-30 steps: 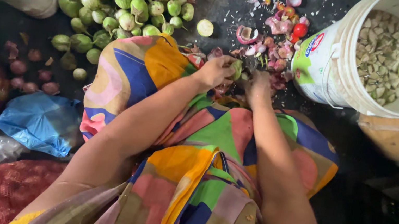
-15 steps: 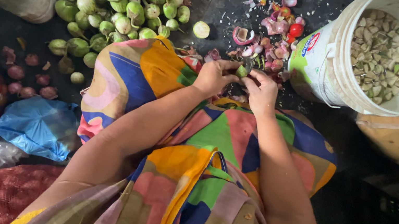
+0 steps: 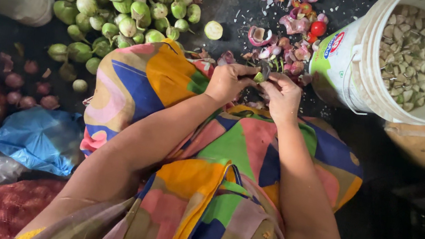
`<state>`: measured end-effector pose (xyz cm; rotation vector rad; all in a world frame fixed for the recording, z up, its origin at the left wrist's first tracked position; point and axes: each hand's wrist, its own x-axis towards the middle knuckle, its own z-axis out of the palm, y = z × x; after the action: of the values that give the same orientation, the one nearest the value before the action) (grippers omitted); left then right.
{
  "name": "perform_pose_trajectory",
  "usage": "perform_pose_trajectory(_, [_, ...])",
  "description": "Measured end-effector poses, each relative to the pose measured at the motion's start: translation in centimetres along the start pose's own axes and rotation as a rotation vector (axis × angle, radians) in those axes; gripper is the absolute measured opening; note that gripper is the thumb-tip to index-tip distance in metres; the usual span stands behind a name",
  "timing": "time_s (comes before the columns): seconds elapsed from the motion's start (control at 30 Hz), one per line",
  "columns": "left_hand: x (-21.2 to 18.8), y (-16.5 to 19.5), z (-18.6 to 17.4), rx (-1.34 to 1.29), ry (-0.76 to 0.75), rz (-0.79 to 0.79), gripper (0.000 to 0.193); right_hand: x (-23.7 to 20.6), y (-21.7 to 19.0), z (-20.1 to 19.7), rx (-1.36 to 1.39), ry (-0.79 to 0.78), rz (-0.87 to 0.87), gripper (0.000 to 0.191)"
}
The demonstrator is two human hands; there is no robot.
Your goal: The person sits on the floor and peels small green vegetables using a handheld tool. The peeled pieces are placed into a white bucket filled with water. The person continues peeling multiple vegetables one at a time.
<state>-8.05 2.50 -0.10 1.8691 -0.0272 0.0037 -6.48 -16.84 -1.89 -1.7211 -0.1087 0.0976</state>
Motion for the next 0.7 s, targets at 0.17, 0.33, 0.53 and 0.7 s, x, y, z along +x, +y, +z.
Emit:
perform_pose_trajectory(0.17, [0.9, -1.4, 0.2, -0.009, -0.021, -0.078, 0.035, 0.5, 0.8, -0.1, -0.007, -0.044, 0.004, 0.018])
perform_pose_trajectory(0.33, [2.0, -5.0, 1.0, 0.065, -0.052, -0.136, 0.030, 1.1, 2.5, 0.4, -0.088, -0.032, 0.105, 0.016])
perform_pose_trajectory(0.53, [3.6, -7.0, 2.3, -0.400, -0.061, -0.498, 0.023, 1.9, 2.8, 1.3, -0.038, -0.035, 0.292, 0.014])
perform_pose_trajectory(0.7, [3.6, -5.3, 1.8, -0.535, -0.045, -0.498, 0.020, 2.2, 1.9, 1.6, 0.288, 0.117, 0.342, 0.015])
